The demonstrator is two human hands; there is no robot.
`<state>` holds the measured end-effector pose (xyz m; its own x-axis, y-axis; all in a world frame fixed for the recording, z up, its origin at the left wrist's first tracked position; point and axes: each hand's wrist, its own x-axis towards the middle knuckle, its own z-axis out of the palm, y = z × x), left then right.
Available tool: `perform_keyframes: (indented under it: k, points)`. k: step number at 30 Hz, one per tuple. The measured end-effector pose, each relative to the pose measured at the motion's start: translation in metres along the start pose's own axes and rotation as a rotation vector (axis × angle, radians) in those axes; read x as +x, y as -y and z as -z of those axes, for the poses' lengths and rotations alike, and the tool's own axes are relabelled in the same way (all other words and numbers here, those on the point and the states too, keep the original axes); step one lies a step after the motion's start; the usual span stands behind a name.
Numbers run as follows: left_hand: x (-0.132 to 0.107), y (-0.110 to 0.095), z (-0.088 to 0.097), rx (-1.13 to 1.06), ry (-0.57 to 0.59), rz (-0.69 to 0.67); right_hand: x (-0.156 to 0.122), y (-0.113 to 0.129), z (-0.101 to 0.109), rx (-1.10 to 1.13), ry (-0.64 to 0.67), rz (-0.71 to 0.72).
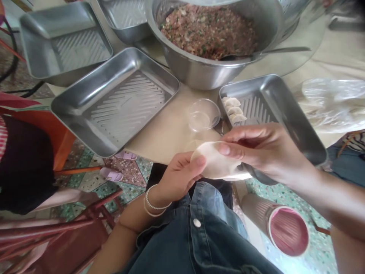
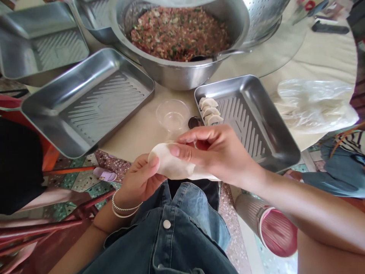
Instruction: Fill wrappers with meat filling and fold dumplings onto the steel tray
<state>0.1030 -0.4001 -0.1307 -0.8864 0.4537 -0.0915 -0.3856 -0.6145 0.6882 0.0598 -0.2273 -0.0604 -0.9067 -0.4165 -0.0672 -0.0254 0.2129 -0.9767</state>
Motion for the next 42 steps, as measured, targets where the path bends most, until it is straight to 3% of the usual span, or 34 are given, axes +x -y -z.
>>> perform_keyframes:
  k: [3,5,7,9,13,16,19,24,27,33,38,42]
  points:
    - [0.002,-0.005,-0.004,-0.159,-0.022,0.104,0.007,0.002,0.01,-0.123,-0.141,0.099]
    - [0.0,-0.011,-0.003,-0.281,0.012,0.128,0.017,0.004,0.026,-0.237,-0.366,0.237]
    - [-0.003,-0.019,-0.001,-0.374,0.12,0.097,0.032,0.006,0.048,-0.315,-0.607,0.413]
    - [-0.005,-0.028,0.0,-0.44,0.241,0.072,0.049,0.008,0.071,-0.401,-0.699,0.509]
    - [-0.008,-0.044,-0.001,-0.478,0.365,0.03,0.076,0.014,0.094,-0.808,-0.507,0.43]
    - [-0.007,-0.051,-0.004,-0.493,0.392,0.015,0.089,0.023,0.092,-0.945,-0.303,0.585]
    - [-0.003,-0.052,-0.005,-0.484,0.323,0.068,0.099,0.037,0.094,-0.982,-0.164,0.706]
    - [0.007,-0.048,-0.006,-0.456,0.184,0.185,0.105,0.05,0.116,-0.965,-0.319,0.704]
    - [0.014,-0.043,-0.01,-0.457,0.191,0.277,0.108,0.045,0.121,-0.852,-0.402,0.688]
    - [0.025,-0.035,-0.017,-0.499,0.264,0.387,0.114,0.039,0.102,-0.751,-0.346,0.629]
    - [0.026,-0.037,-0.017,-0.463,0.176,0.532,0.111,0.044,0.09,-0.683,-0.358,0.606]
    - [0.025,-0.038,-0.016,-0.45,0.159,0.532,0.111,0.042,0.089,-0.733,-0.382,0.58]
